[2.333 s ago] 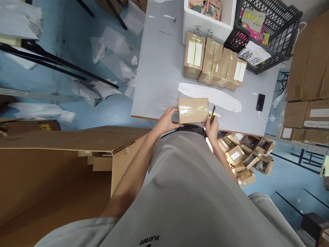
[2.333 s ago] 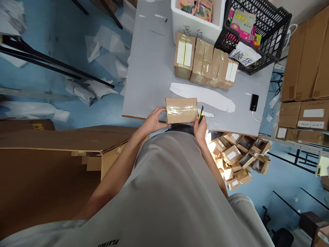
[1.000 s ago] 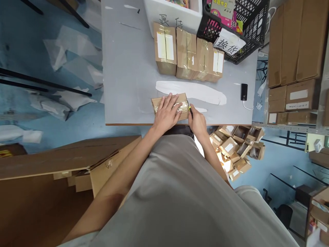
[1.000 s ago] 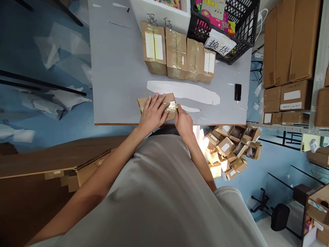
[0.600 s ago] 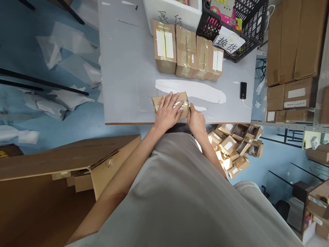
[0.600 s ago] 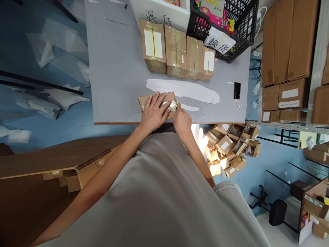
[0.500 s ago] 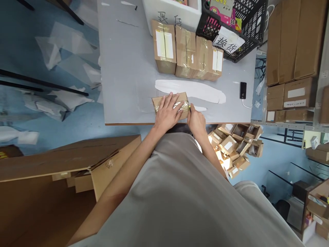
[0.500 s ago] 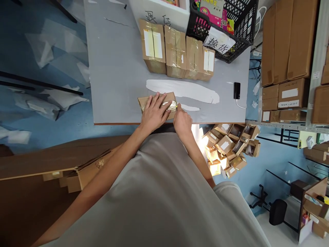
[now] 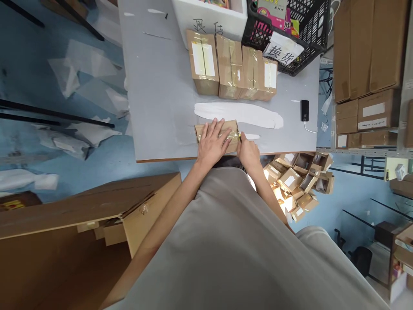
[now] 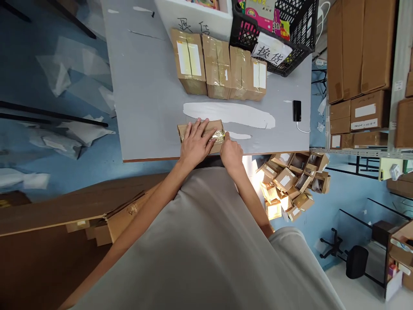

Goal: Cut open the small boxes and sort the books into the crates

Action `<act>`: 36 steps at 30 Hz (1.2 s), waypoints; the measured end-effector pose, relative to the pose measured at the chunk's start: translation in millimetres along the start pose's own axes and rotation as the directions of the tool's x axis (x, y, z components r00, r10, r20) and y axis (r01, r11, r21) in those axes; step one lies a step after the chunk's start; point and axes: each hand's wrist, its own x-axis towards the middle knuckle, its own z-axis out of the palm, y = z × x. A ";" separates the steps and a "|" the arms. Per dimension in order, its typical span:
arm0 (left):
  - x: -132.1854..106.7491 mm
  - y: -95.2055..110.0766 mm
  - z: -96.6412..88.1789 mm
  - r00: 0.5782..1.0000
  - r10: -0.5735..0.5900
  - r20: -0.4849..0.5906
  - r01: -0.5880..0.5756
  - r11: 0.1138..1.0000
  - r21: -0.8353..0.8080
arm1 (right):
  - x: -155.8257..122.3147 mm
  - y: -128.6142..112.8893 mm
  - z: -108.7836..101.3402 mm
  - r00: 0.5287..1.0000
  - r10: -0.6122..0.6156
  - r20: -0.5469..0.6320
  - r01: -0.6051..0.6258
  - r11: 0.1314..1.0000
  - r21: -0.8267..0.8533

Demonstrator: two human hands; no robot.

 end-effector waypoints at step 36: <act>-5.8 1.1 6.1 1.000 -0.011 0.010 0.011 0.999 0.051 | -34.6 4.9 11.9 0.990 0.093 0.109 -0.104 0.990 0.100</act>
